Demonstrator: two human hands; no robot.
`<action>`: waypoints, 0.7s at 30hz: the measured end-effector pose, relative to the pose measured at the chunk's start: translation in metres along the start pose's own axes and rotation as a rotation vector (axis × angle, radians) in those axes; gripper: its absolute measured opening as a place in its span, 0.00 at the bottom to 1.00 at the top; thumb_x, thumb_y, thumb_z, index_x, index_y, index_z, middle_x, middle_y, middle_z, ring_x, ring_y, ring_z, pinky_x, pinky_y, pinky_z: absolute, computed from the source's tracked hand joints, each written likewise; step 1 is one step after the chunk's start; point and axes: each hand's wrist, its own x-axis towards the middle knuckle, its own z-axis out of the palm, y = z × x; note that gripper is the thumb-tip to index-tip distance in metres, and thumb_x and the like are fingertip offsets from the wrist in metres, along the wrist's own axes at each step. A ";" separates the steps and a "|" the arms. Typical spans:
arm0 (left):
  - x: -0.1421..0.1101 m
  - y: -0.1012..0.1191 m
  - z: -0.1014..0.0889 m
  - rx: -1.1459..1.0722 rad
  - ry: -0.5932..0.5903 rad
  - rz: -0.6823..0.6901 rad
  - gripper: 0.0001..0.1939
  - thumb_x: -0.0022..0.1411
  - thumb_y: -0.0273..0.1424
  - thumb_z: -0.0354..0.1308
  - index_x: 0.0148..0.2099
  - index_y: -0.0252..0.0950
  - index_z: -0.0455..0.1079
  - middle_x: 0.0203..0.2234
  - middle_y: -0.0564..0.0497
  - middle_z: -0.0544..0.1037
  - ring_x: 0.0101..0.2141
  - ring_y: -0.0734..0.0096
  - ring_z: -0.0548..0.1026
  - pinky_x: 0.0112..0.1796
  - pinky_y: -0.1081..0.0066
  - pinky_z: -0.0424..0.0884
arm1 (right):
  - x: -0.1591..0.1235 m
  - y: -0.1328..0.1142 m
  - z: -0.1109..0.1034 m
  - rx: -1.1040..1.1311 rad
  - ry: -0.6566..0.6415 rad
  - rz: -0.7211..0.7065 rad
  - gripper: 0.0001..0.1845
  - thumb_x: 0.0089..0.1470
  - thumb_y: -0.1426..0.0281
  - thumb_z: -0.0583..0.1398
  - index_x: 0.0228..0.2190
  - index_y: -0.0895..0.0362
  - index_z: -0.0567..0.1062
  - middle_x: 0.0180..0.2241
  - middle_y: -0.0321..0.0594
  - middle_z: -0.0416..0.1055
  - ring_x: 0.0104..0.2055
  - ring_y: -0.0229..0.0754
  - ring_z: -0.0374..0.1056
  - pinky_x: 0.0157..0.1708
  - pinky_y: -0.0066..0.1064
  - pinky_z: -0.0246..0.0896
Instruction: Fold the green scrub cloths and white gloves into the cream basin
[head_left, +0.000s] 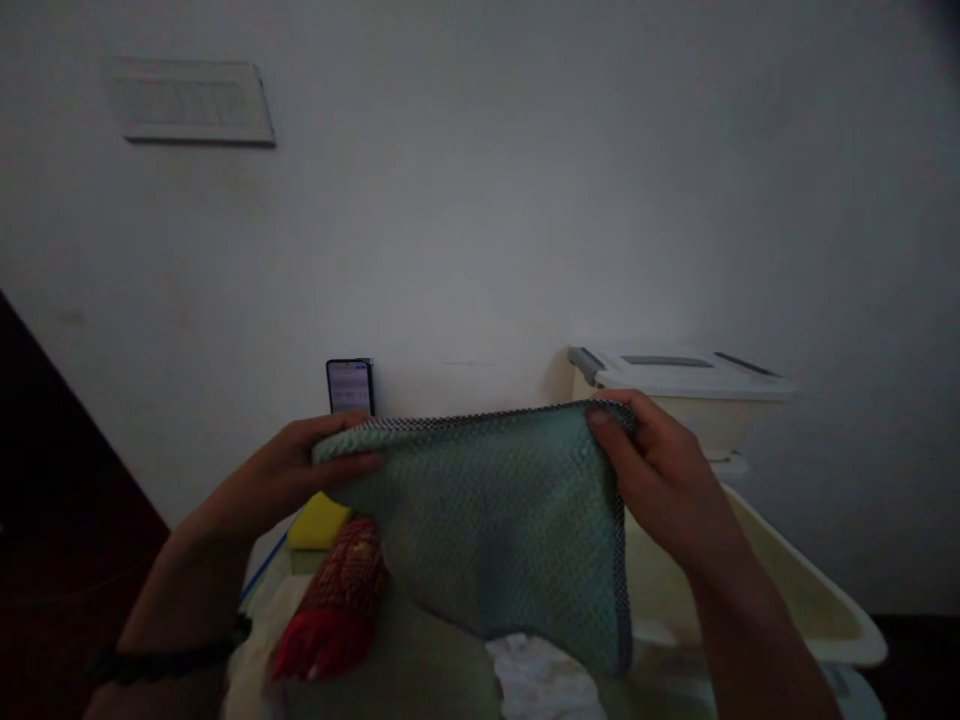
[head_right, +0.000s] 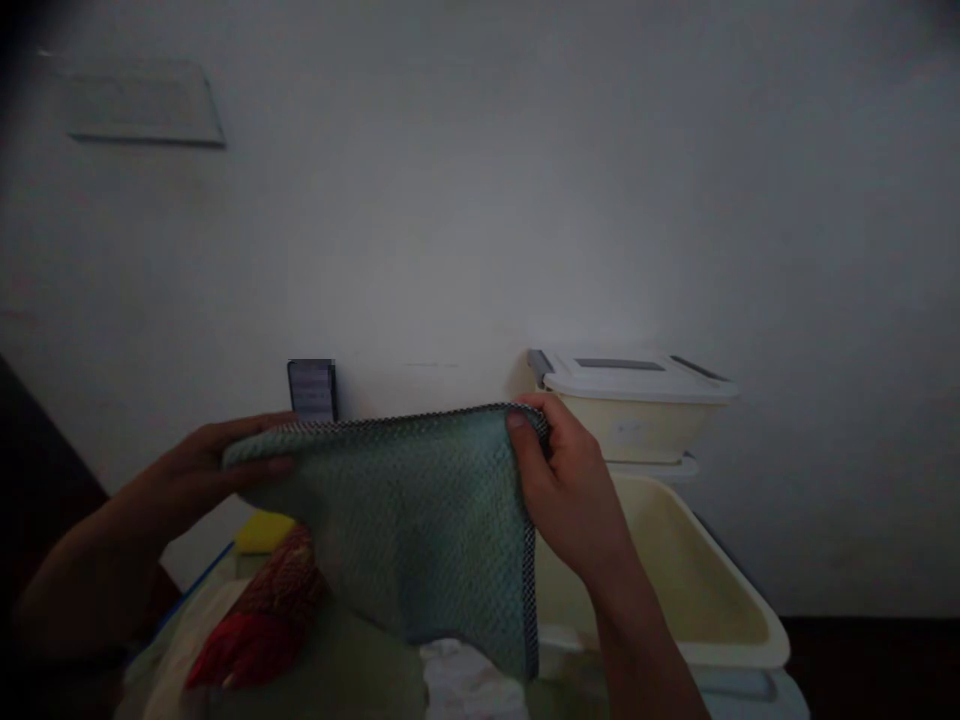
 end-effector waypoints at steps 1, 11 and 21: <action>0.003 -0.002 0.005 -0.180 0.044 -0.008 0.10 0.40 0.29 0.70 0.29 0.35 0.76 0.22 0.55 0.77 0.24 0.73 0.73 0.26 0.78 0.69 | 0.001 0.001 0.001 0.017 0.034 -0.006 0.10 0.60 0.62 0.53 0.36 0.55 0.68 0.23 0.32 0.62 0.24 0.37 0.59 0.21 0.27 0.52; 0.007 0.000 0.056 0.010 0.143 0.103 0.10 0.58 0.36 0.59 0.38 0.35 0.72 0.31 0.52 0.77 0.35 0.64 0.74 0.37 0.69 0.70 | -0.005 0.003 0.007 -0.085 -0.384 0.015 0.12 0.59 0.65 0.56 0.44 0.54 0.69 0.37 0.40 0.74 0.39 0.42 0.71 0.39 0.34 0.65; -0.013 0.015 0.065 0.084 -0.161 0.276 0.07 0.62 0.30 0.55 0.42 0.40 0.72 0.30 0.56 0.75 0.32 0.72 0.72 0.34 0.76 0.68 | -0.015 -0.003 0.026 -0.157 -0.520 -0.206 0.25 0.56 0.66 0.61 0.54 0.54 0.64 0.54 0.43 0.64 0.55 0.43 0.62 0.56 0.39 0.55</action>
